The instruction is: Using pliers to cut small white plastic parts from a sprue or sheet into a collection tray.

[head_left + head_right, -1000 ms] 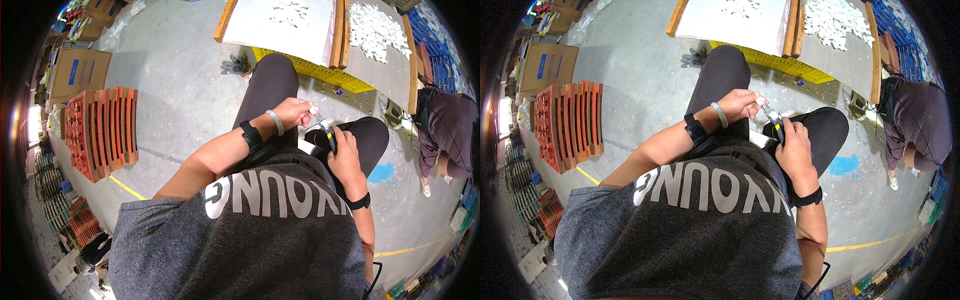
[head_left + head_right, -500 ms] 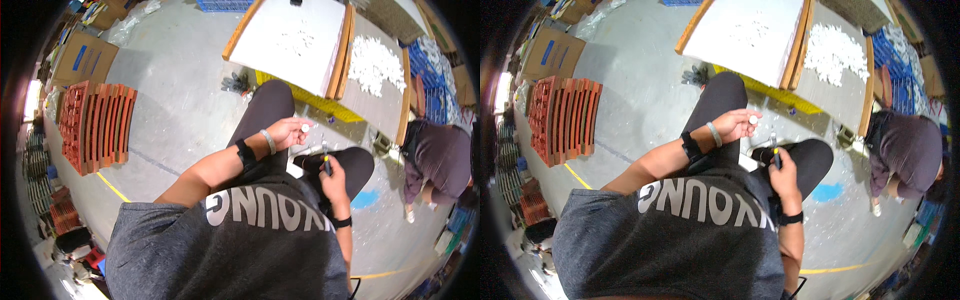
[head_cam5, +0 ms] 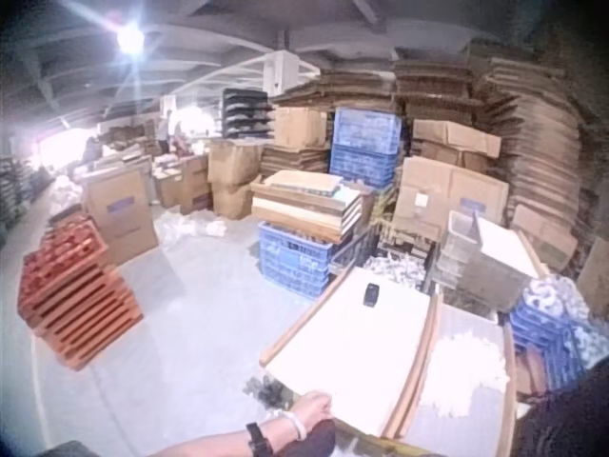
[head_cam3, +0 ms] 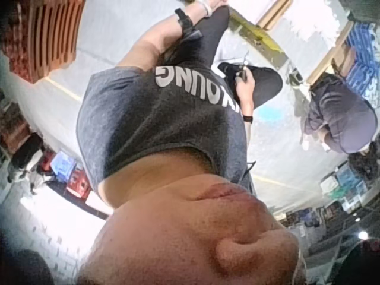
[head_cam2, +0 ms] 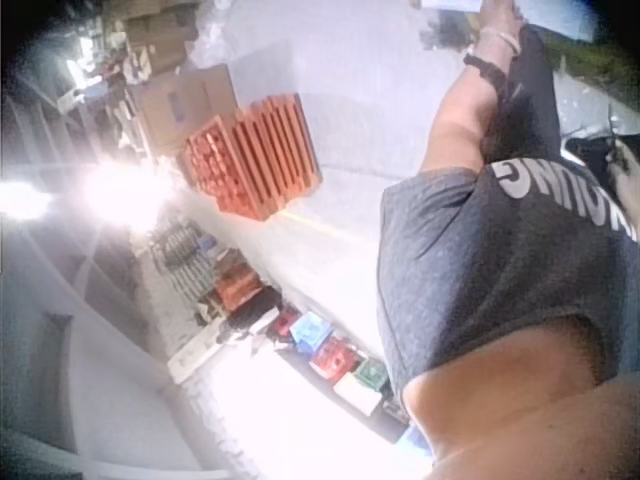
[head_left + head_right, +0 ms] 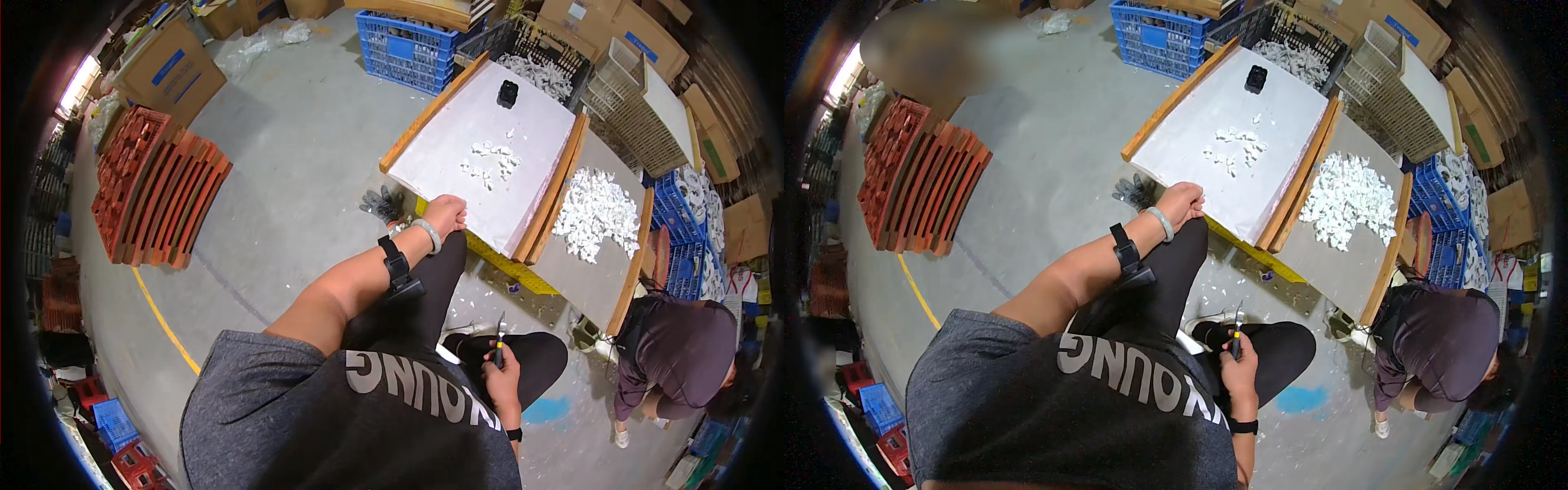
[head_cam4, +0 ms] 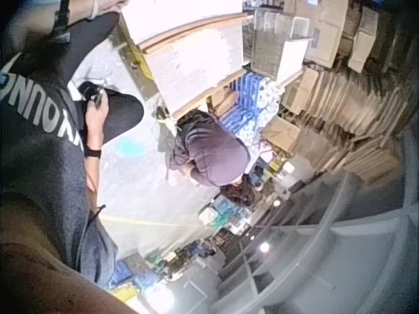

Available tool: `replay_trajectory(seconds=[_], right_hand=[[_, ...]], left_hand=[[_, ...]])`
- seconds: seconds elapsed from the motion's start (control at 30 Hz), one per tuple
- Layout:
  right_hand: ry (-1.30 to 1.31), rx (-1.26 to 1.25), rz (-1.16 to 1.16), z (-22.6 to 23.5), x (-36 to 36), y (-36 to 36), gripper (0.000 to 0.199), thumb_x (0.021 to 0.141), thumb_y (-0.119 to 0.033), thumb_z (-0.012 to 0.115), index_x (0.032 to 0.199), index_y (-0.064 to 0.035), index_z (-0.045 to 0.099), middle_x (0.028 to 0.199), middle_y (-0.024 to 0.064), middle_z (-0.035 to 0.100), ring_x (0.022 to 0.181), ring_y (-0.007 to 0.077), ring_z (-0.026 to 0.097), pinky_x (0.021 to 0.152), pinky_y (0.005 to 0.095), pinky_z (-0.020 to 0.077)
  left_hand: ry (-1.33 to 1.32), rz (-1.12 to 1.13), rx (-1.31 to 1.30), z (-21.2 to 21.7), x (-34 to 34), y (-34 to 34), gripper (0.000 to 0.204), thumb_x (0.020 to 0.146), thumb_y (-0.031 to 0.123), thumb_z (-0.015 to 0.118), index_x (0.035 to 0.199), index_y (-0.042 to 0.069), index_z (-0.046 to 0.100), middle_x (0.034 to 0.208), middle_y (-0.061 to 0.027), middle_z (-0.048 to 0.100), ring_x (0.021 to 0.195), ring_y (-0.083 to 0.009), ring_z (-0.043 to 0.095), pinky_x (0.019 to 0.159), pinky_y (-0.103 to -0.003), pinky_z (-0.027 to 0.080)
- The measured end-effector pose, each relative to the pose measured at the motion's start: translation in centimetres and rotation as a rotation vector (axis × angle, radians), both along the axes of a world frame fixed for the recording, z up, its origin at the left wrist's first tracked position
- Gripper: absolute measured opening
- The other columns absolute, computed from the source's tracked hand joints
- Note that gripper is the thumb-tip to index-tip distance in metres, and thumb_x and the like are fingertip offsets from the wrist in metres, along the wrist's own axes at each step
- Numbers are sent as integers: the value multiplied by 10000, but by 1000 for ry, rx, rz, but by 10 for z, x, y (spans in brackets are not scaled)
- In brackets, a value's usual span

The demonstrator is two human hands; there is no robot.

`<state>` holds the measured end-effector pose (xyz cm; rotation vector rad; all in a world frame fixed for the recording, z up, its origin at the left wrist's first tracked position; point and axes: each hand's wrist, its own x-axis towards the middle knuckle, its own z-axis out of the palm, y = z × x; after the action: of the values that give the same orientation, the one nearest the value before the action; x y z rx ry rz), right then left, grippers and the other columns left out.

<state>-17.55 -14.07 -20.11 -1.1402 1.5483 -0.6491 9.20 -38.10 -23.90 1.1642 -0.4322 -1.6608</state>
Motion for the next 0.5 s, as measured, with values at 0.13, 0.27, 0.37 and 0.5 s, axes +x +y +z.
replay_trajectory(seconds=[0.13,0.27,0.37,0.5], right_hand=[[4,33,-19,8,1,0,420,737,77,500,1135,-42,559,829,6,551,615,90,515,533,231,436],[-46,122,-56,23,8,-6,419,732,73,502,1131,-39,560,836,8,553,615,90,515,535,231,438],[-38,115,-41,22,11,-6,421,730,69,505,1133,-40,560,838,10,556,620,91,521,531,233,442],[-44,103,-59,18,7,-12,419,720,76,507,1123,-27,560,840,16,559,624,100,533,527,241,453]], left_hand=[[-60,-38,-154,-2,-11,-11,594,907,96,492,1433,6,232,1396,-197,368,1036,-189,562,806,-285,477],[-279,-163,-339,-9,-10,-15,619,901,114,538,1430,7,236,1445,-191,317,1082,-156,533,843,-248,445],[-448,-170,-442,-24,-17,-5,537,871,126,570,1365,30,382,1188,-131,577,908,-141,585,773,-271,459],[-695,-214,-488,-11,-20,21,267,855,47,549,1114,-16,565,989,-94,601,798,-136,571,731,-247,470]])
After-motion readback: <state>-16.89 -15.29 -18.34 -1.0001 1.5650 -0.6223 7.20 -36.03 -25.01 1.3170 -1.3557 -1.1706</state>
